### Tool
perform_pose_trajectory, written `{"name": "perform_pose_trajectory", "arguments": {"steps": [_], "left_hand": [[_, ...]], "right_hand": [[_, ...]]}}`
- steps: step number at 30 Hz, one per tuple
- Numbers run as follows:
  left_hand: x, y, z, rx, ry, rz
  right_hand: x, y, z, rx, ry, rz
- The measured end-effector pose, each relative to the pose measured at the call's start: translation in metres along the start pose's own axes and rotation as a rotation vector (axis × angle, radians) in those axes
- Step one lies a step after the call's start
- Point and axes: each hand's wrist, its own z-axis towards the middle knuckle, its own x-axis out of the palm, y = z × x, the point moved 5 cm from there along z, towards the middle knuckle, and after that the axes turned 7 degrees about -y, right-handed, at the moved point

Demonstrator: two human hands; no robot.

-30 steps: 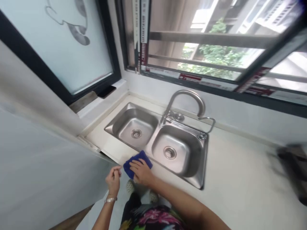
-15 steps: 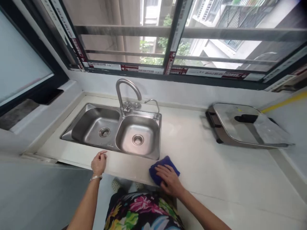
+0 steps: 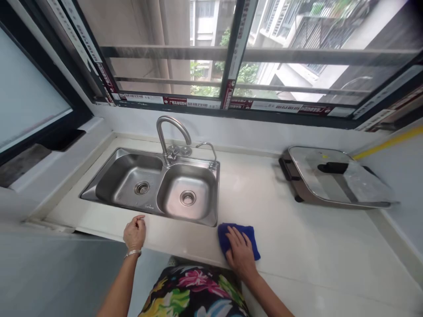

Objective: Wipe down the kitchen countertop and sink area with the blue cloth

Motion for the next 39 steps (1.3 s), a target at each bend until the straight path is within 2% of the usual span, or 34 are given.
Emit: {"name": "perform_pose_trajectory", "arguments": {"steps": [5,10,13,18,23,33,39], "left_hand": [[0.006,0.006,-0.002,0.064,-0.034,0.036],[0.008,0.012,-0.005,0.067,-0.051,0.023],[0.008,0.013,-0.006,0.076,-0.056,0.022],[0.011,0.015,-0.006,0.084,-0.063,0.024],[0.011,0.014,-0.007,0.074,-0.076,0.055],[0.010,0.015,-0.005,0.037,-0.061,0.046],[0.010,0.016,-0.005,0.022,-0.066,0.013]], "right_hand": [[0.013,-0.002,0.016,0.013,-0.018,-0.070],[0.026,-0.010,0.055,-0.014,0.017,-0.098],[0.036,-0.021,0.086,-0.031,0.037,-0.093],[0.051,-0.043,0.139,0.030,0.055,-0.144],[0.065,-0.066,0.188,0.070,0.022,-0.176],[0.098,-0.132,0.302,0.159,-0.048,-0.199],[0.119,-0.164,0.366,0.172,-0.003,-0.220]]}}
